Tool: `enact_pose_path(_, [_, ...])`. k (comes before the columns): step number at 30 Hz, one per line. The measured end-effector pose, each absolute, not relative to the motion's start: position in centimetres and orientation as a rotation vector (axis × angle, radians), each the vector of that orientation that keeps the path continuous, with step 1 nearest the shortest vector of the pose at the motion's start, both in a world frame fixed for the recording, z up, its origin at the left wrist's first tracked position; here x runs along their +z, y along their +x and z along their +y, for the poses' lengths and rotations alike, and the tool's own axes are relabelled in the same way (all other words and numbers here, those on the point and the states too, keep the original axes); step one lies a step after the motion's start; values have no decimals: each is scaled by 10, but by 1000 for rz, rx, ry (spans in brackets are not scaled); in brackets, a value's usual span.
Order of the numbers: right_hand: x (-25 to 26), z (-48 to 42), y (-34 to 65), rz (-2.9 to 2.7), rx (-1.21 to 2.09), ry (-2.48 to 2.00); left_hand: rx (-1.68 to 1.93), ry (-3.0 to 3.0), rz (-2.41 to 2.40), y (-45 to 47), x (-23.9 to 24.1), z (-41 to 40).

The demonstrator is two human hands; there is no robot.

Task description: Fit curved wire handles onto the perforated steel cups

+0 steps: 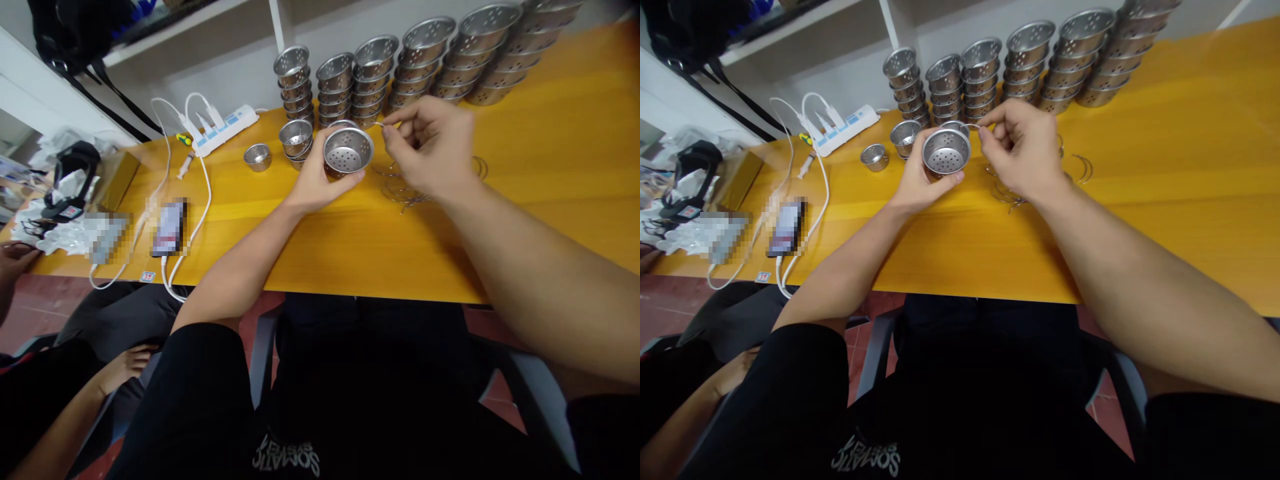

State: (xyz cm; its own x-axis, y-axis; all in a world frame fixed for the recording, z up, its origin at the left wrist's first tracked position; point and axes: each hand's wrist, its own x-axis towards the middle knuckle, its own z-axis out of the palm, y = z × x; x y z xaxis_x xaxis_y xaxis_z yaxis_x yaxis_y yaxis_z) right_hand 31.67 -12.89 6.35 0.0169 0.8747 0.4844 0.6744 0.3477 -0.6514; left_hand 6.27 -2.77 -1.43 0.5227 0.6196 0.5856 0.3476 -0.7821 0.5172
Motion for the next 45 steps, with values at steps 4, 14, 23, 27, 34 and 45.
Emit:
enact_pose_path(4, [61,-132,311,-1791,295,-1435,1124,2449,765,66,-18,-29])
enact_pose_path(14, [29,-112,318,-1686,384,-1098,1042,2519,605,66,-39,-18])
enact_pose_path(23, [30,-114,313,-1647,458,-1052,1027,2429,638,70,-34,-17])
enact_pose_path(27, [32,-117,310,-1643,529,-1030,1019,2398,646,70,-29,-21])
enact_pose_path(34, [31,-114,312,-1645,580,-994,945,2393,663,65,-19,-28])
enact_pose_path(45, [38,-118,301,-1583,593,-1032,888,2380,705,64,-2,-43])
